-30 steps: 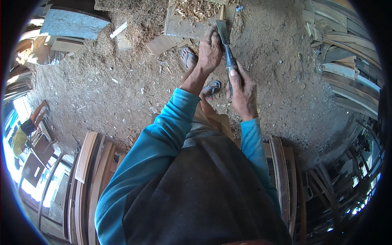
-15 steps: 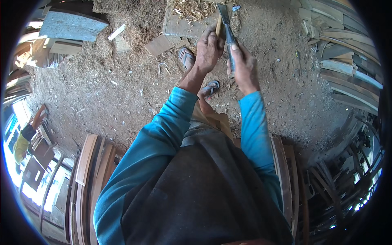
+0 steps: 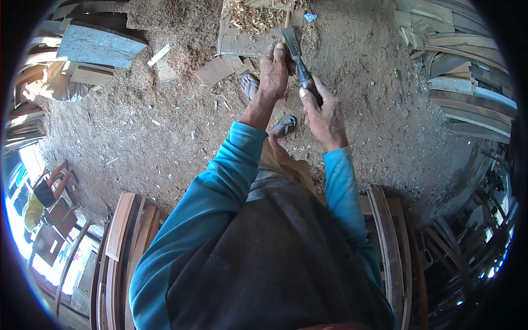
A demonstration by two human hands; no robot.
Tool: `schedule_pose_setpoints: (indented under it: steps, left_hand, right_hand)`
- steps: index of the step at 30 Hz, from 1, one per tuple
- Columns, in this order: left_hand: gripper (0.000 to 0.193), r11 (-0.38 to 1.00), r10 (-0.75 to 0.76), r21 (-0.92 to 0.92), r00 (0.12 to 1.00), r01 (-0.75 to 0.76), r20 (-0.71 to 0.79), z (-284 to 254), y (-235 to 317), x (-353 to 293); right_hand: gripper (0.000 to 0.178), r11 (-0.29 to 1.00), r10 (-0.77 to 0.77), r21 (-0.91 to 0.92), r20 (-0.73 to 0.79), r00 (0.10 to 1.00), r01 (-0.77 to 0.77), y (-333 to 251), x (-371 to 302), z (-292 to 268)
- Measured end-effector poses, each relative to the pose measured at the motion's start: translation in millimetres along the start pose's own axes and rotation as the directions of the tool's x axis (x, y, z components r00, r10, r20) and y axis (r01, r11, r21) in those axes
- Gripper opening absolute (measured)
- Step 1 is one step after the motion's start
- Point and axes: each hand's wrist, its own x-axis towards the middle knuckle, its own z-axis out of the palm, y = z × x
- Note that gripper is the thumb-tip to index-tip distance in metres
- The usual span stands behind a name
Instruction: The person uses a chisel and a mallet to carve and shape small pieces of wood on a workbench covered in sawdust.
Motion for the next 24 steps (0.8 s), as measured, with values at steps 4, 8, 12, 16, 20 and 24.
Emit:
schedule_pose_setpoints:
  steps: [4, 8, 12, 16, 20, 24]
  left_hand:
    - [0.036, 0.982, 0.003, 0.188, 0.998, -0.014, 0.056, -7, 12, 2]
    - [0.036, 0.938, -0.006, 0.348, 0.999, -0.006, 0.032, -7, 22, 0]
    - [0.035, 0.884, 0.041, 0.466, 0.999, -0.031, -0.011, -7, 12, 8]
    - [0.035, 0.895, 0.021, 0.446, 1.000, -0.013, -0.012, -5, 7, 10]
    - [0.034, 0.872, 0.037, 0.489, 0.999, -0.030, -0.004, -3, 18, 6]
    - [0.035, 0.862, 0.013, 0.507, 1.000, -0.004, -0.013, -3, 20, 6]
  right_hand:
    - [0.057, 1.000, 0.025, 0.018, 0.022, 0.999, -0.025, -2, 4, 0]
    - [0.057, 0.999, 0.008, -0.037, 0.029, 1.000, -0.006, -3, -11, 2]
    - [0.055, 0.992, 0.122, -0.031, 0.018, 0.992, -0.122, -4, -11, 8]
    - [0.056, 0.989, 0.134, -0.062, 0.035, 0.990, -0.131, -24, 14, 4]
    - [0.058, 0.996, 0.043, -0.072, -0.012, 0.999, -0.043, -21, 19, 8]
    - [0.059, 0.988, 0.081, -0.132, -0.025, 0.996, -0.084, -24, 6, 10]
